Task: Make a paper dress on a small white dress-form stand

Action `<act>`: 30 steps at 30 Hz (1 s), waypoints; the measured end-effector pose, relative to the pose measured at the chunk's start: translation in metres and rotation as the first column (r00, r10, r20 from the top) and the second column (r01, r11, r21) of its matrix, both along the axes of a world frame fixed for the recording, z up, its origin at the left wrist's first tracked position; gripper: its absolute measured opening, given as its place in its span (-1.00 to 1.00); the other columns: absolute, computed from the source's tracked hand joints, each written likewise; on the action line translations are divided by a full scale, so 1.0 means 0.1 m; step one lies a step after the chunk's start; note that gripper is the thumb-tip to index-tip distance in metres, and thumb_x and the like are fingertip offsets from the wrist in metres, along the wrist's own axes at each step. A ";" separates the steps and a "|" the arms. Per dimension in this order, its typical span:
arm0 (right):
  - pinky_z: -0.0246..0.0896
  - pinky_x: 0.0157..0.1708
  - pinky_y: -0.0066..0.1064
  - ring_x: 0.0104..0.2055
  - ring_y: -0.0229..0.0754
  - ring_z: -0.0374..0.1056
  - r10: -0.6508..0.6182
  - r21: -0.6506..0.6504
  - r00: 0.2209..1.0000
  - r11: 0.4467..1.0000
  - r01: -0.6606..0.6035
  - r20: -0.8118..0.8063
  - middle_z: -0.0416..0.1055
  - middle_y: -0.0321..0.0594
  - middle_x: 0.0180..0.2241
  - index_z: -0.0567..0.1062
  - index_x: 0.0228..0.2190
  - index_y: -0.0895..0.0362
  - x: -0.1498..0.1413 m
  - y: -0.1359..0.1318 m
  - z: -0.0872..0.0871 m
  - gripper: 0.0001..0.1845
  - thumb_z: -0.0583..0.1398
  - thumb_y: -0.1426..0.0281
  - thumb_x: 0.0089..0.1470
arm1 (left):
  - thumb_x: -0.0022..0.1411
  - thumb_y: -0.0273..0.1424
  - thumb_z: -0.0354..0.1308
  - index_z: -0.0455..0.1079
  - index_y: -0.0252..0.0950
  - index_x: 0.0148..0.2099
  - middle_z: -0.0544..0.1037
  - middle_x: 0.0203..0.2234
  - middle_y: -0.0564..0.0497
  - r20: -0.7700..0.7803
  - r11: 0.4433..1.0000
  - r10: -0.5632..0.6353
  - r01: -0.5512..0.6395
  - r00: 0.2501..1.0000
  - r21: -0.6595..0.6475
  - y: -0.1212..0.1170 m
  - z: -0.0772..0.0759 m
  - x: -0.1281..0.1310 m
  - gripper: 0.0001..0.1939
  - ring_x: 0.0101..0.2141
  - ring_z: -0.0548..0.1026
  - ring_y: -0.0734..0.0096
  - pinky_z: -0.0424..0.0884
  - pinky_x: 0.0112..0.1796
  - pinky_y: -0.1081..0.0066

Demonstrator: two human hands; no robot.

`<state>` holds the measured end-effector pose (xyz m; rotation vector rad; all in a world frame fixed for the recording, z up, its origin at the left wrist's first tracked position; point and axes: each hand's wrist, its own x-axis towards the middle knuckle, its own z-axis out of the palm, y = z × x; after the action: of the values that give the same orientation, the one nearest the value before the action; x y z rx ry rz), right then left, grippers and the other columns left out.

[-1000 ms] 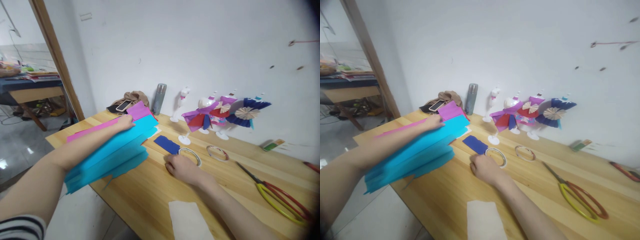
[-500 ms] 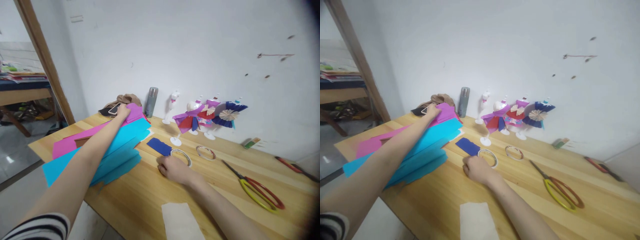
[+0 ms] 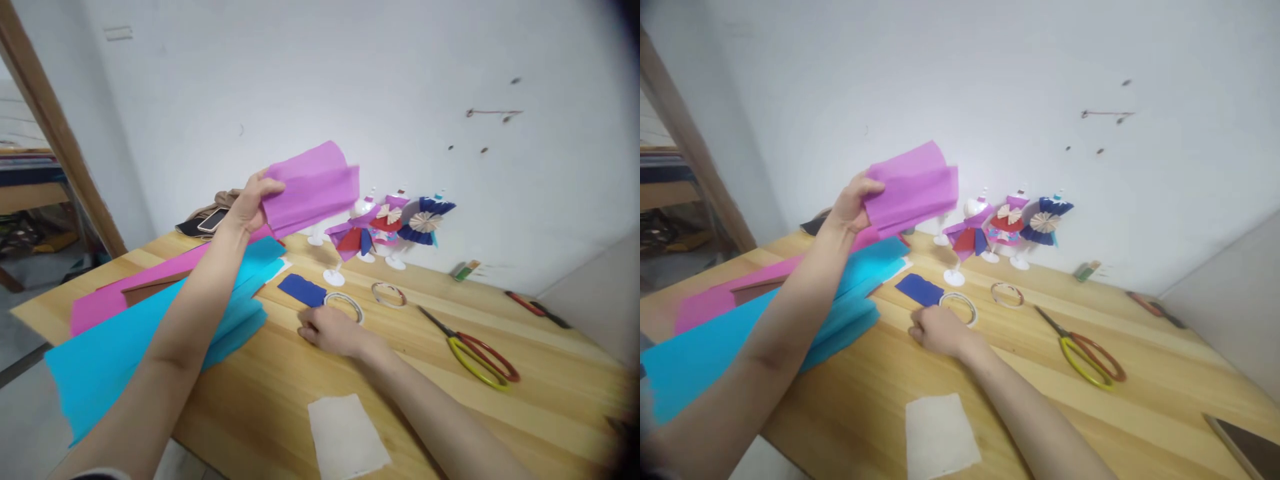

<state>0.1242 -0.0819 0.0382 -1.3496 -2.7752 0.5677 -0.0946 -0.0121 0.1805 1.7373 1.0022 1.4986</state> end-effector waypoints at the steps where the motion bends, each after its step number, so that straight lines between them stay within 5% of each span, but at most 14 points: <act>1: 0.05 -0.35 -0.40 -0.33 -0.21 0.37 -0.004 -0.025 0.999 1.000 0.003 -0.043 0.50 -0.22 -0.39 0.50 -0.34 0.14 0.02 0.02 0.00 -0.87 0.21 0.36 0.24 | 0.27 -0.42 0.13 0.43 -0.40 0.12 0.63 -0.15 -0.17 -0.015 0.998 -0.065 0.065 0.998 -0.023 -0.06 -0.03 0.00 -0.62 -0.08 0.61 0.11 0.54 -0.06 0.16; 5: 0.28 -0.29 -0.40 -0.29 -0.21 0.41 -0.069 -0.184 0.932 0.983 0.002 -0.356 0.53 -0.23 -0.26 0.46 0.02 0.12 0.10 0.12 -0.04 -0.60 0.26 0.20 0.22 | 0.03 -0.46 0.31 0.53 -0.35 -0.24 0.61 -0.39 -0.03 -0.260 0.924 -0.359 0.302 0.896 -0.236 -0.14 -0.14 -0.07 -0.81 -0.26 0.61 0.18 0.50 -0.21 0.30; 9: 0.42 -0.16 -0.19 -0.27 -0.07 0.45 -0.201 -0.413 0.696 0.898 -0.149 -0.689 0.56 -0.14 -0.30 0.55 -0.16 0.14 0.17 0.20 -0.08 -0.57 0.37 0.12 0.02 | 0.08 -0.47 0.31 0.53 -0.33 -0.31 0.63 -0.38 0.05 -0.630 0.862 -0.507 0.338 0.588 -0.378 -0.12 -0.13 -0.03 -0.92 -0.30 0.56 0.29 0.41 -0.26 0.42; 11: 0.44 -0.10 -0.11 -0.24 -0.02 0.49 -0.216 -0.446 0.671 0.875 -0.190 -0.709 0.59 -0.06 -0.21 0.56 -0.18 0.14 0.20 0.20 -0.07 -0.52 0.37 0.04 0.00 | 0.12 -0.50 0.29 0.55 -0.33 -0.27 0.63 -0.36 0.07 -0.742 0.899 -0.437 0.278 0.508 -0.338 -0.12 -0.12 0.01 -0.92 -0.29 0.56 0.32 0.37 -0.28 0.46; 16: 0.44 0.07 -0.06 0.12 0.16 0.48 -0.267 -0.506 0.576 0.806 -0.306 -0.773 0.53 0.05 0.09 0.51 0.05 0.09 0.24 0.18 -0.03 -0.09 0.47 -0.15 -0.26 | 0.18 -0.54 0.26 0.58 -0.33 -0.14 0.65 -0.25 0.06 -0.858 0.974 -0.225 0.114 0.461 -0.194 -0.12 -0.10 0.02 -0.82 -0.20 0.57 0.32 0.34 -0.24 0.51; 19: 0.46 0.06 -0.08 0.13 0.11 0.49 -0.357 -0.543 0.475 0.767 -0.342 -0.804 0.49 0.04 0.14 0.49 0.05 0.07 0.23 0.20 -0.07 -0.12 0.45 -0.18 -0.20 | 0.17 -0.48 0.28 0.59 -0.32 -0.08 0.66 -0.19 0.02 -0.887 0.980 -0.200 0.083 0.416 -0.183 -0.06 -0.12 -0.05 -0.76 -0.14 0.57 0.24 0.38 -0.15 0.46; 21: 0.50 -0.06 -0.18 0.01 0.01 0.55 -0.439 -0.597 0.440 0.730 -0.332 -0.783 0.53 0.04 0.09 0.48 0.05 0.07 0.21 0.22 -0.12 -0.21 0.47 -0.06 -0.12 | 0.15 -0.45 0.30 0.60 -0.30 -0.06 0.65 -0.15 -0.03 -0.920 0.996 -0.030 -0.069 0.391 -0.061 0.03 -0.16 -0.13 -0.73 -0.08 0.58 0.14 0.41 -0.06 0.38; 24: 0.46 -0.25 -0.35 -0.18 -0.13 0.59 -0.483 -0.664 0.509 0.699 -0.266 -0.713 0.60 0.01 -0.03 0.48 0.08 0.09 0.19 0.26 -0.23 -0.24 0.51 0.07 -0.09 | 0.21 -0.51 0.17 0.58 -0.32 -0.02 0.63 -0.02 -0.19 -0.883 0.897 0.300 -0.421 0.361 0.133 0.21 -0.31 -0.28 -0.70 0.07 0.55 -0.04 0.41 0.11 0.20; 28: 0.41 -0.29 -0.42 -0.32 -0.25 0.54 -0.406 -0.670 0.654 0.711 -0.213 -0.638 0.63 -0.09 -0.22 0.56 -0.07 0.16 0.16 0.27 -0.31 -0.32 0.49 -0.01 -0.11 | 0.28 -0.58 0.01 0.44 -0.52 0.15 0.51 0.12 -0.52 -0.860 0.761 0.404 -0.636 0.311 0.127 0.38 -0.57 -0.50 -0.58 0.15 0.49 -0.29 0.42 0.10 -0.06; 30: 0.39 -0.32 -0.44 -0.35 -0.28 0.52 -0.381 -0.668 0.683 0.714 -0.211 -0.623 0.62 -0.13 -0.28 0.58 -0.13 0.18 0.14 0.26 -0.33 -0.32 0.49 -0.04 -0.14 | 0.27 -0.55 0.06 0.39 -0.54 0.19 0.51 0.09 -0.56 -0.865 0.742 0.390 -0.664 0.314 0.093 0.41 -0.64 -0.58 -0.55 0.13 0.50 -0.35 0.45 0.06 -0.12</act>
<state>0.1385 -0.0564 0.0056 -0.9348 -1.8183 1.8264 -0.1530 0.0290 0.1164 2.0179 2.4086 0.5910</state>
